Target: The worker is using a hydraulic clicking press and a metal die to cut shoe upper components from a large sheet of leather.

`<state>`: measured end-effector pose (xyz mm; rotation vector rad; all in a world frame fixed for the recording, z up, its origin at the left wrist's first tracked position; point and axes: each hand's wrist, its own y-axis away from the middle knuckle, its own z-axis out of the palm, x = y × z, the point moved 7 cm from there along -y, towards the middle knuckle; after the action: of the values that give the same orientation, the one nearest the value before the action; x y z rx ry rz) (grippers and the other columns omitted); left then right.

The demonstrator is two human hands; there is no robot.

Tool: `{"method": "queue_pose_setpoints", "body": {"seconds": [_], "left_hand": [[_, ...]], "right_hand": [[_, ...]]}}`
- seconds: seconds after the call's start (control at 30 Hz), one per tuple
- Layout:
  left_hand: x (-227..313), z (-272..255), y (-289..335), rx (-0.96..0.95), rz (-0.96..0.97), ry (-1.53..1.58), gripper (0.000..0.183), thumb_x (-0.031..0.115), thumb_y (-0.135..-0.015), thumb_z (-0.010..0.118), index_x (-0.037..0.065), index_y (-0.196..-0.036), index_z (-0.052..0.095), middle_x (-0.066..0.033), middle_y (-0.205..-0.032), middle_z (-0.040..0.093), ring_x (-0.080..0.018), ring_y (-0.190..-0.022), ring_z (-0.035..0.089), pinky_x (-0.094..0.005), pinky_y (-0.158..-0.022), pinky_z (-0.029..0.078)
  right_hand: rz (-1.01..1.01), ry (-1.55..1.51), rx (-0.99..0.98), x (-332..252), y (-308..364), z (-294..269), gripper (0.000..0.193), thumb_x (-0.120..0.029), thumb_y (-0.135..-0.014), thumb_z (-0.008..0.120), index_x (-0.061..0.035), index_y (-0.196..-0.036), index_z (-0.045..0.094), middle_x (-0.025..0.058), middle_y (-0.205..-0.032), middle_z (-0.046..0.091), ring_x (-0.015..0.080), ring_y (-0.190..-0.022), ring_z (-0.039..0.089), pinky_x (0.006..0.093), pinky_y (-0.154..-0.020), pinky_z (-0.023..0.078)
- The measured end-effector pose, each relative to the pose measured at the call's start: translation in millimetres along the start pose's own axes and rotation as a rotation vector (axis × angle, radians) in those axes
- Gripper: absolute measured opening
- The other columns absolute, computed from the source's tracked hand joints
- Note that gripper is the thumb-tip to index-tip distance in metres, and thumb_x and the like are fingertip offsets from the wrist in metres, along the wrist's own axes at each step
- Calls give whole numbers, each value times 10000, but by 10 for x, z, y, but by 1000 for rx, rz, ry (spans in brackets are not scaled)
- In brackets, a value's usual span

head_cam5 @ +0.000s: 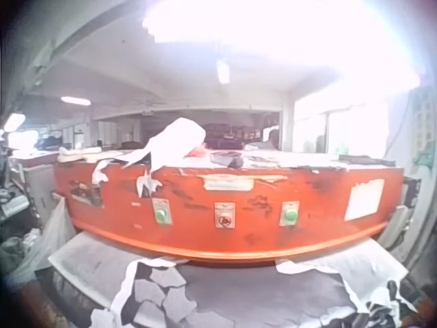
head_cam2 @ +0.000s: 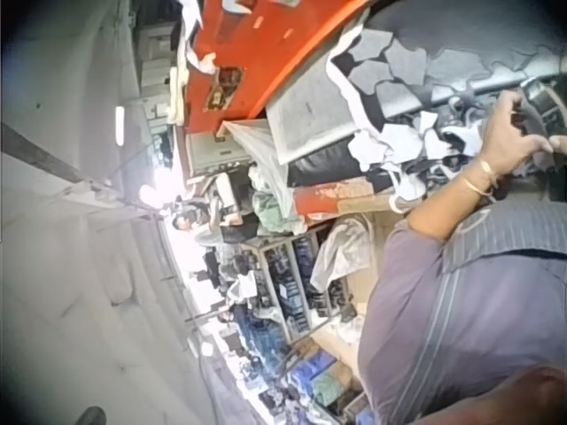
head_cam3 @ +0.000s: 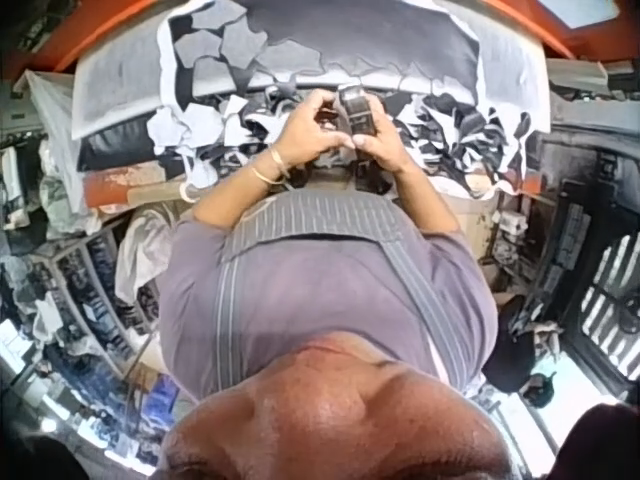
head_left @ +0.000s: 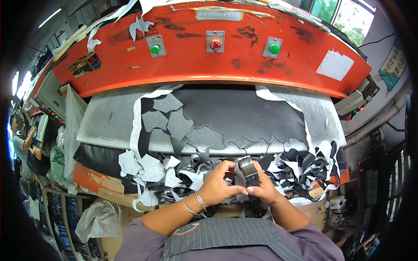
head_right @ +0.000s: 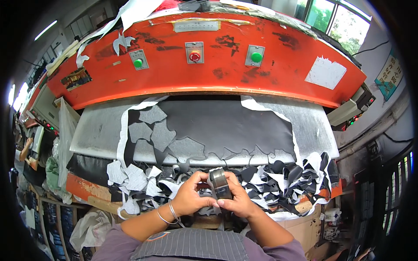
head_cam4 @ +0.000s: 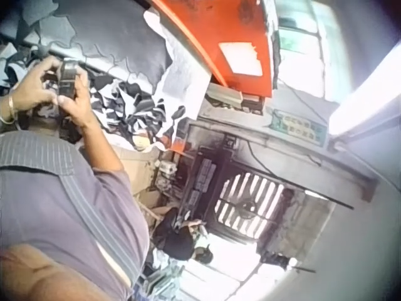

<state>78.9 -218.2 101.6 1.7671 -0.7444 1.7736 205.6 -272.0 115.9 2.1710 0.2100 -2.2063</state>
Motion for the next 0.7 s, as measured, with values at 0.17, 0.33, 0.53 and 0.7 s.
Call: {"method": "queue_pose_setpoints", "body": {"seconds": [0.17,0.33,0.53,0.7], "left_hand": [[27,192,176,276,174,-34,350,129,-749,803,27,-1015,599,-65,-1002,619,-145,-881,614,-279,-779,502],[-71,-244,557,613,-34,12,104,50,-855,672,35,-933,606,12,-747,597,-82,-641,536,-230,-608,459],[-78,-1811,1709,1028,-194,-866,339,152,-831,705,12,-1111,573,-78,-967,600,-173,-873,566,-314,-800,464],[236,-2124,1438,1086,-70,-595,390,175,-830,703,16,-1165,580,-113,-1094,610,-220,-999,588,-323,-875,452]], "right_hand": [[-11,11,-20,42,155,-143,559,-322,-752,711,-27,-1208,579,130,-1256,437,259,-1206,382,409,-1042,296],[21,197,-77,56,54,-364,522,-326,-692,784,-54,-1115,643,111,-1205,465,270,-1179,392,398,-1032,296],[-271,940,-194,-168,-640,-798,509,-366,-620,801,-82,-1027,687,113,-1156,503,336,-1135,404,436,-980,379],[-244,1290,-382,-42,-1548,-680,495,-385,-597,745,-120,-1014,714,80,-1162,543,355,-1113,428,472,-934,438]]}}
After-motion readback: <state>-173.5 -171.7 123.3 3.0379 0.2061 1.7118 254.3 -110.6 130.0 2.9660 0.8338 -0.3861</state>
